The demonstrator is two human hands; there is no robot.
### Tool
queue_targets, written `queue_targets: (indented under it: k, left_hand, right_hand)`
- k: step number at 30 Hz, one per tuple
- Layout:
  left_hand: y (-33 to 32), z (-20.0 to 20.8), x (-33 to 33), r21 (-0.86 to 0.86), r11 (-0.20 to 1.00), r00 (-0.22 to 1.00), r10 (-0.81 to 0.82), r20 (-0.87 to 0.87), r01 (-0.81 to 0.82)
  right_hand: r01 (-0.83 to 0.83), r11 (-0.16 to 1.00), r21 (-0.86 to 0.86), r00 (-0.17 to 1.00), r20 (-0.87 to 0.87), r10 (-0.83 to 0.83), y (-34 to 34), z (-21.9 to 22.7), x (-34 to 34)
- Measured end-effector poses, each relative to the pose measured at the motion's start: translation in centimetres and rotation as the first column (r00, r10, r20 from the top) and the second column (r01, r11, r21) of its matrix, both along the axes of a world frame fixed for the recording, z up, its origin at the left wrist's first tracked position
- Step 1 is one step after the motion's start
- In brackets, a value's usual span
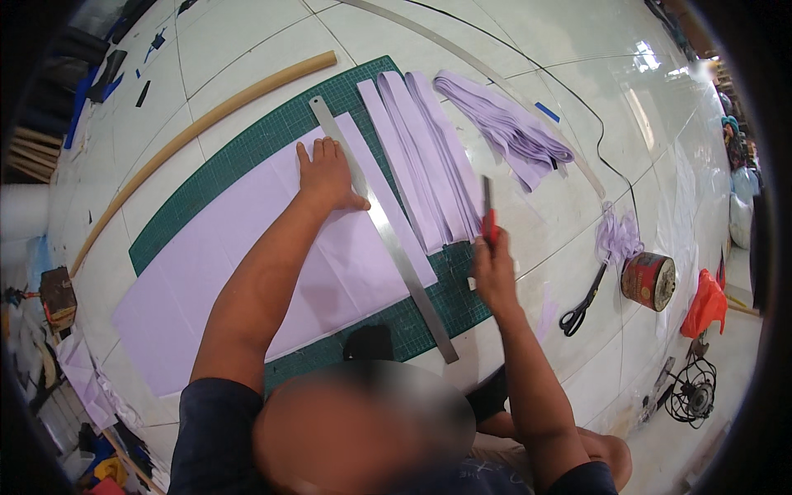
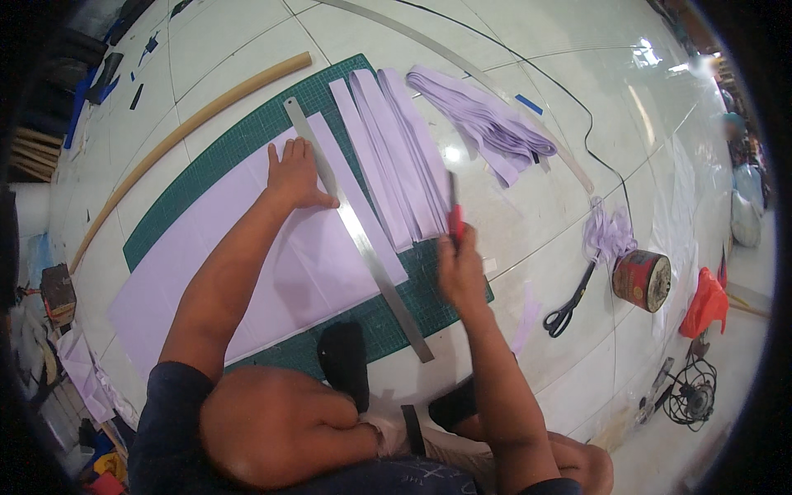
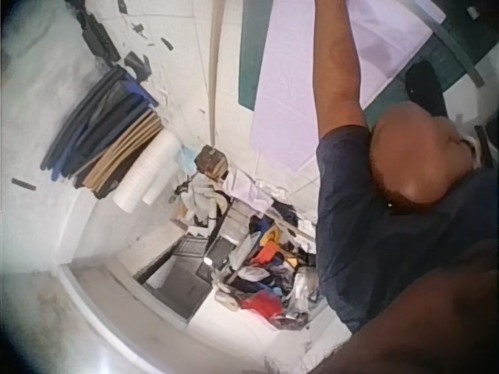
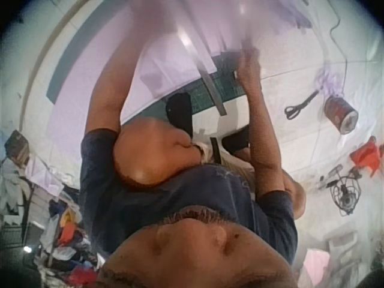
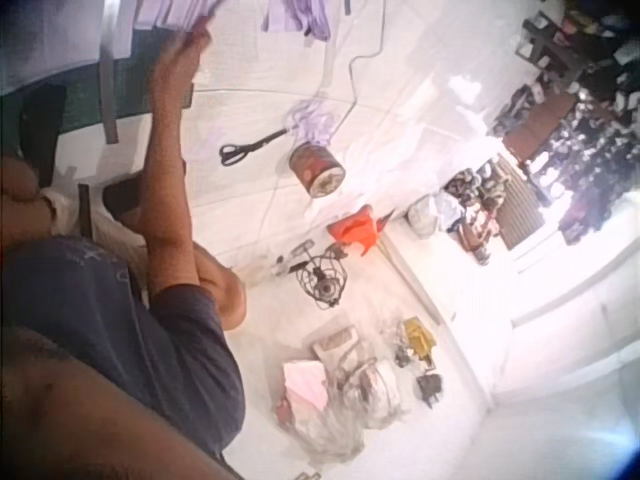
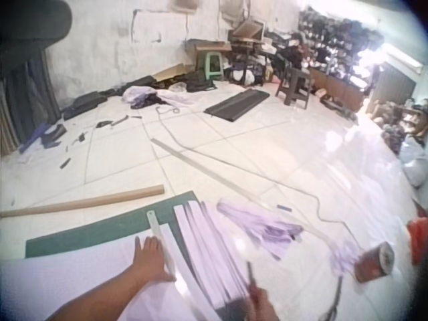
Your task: The person cuts strips of white fabric from a larger piece using a utility knife and a metal ruler on a green cutting mat.
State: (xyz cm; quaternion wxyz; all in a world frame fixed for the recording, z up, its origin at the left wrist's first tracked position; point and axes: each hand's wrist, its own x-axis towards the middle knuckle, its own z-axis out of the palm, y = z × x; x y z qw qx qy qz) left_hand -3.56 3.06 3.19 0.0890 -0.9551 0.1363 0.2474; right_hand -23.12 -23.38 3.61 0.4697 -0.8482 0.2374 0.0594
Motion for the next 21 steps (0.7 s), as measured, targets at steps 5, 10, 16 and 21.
queue_targets:
  k: [5, 10, 16, 21]
  left_hand:
    - [-0.9, 0.1, -0.4, 0.072, 0.997, 0.999, -0.031, -0.044, 0.034]
    - [-1.2, 0.0, -0.3, 0.113, 0.993, 0.998, -0.029, -0.053, 0.035]
    - [-0.4, -0.1, -0.4, 0.045, 0.998, 0.997, -0.036, -0.062, 0.039]
    - [-0.1, -0.7, -0.6, -0.014, 1.0, 1.0, -0.021, 0.007, 0.021]
  right_hand:
    - [-0.19, 0.982, 0.01, 0.982, 0.006, 0.189, 5.1, 0.9, 3.5]
    - [-0.359, 0.922, -0.144, 0.933, -0.09, 0.349, 7.2, 1.3, 6.2]
    - [-0.518, 0.822, -0.237, 0.855, -0.15, 0.496, 9.8, 0.1, 10.3]
    - [-0.499, 0.796, -0.342, 0.852, -0.024, 0.524, 13.3, -1.9, 15.3]
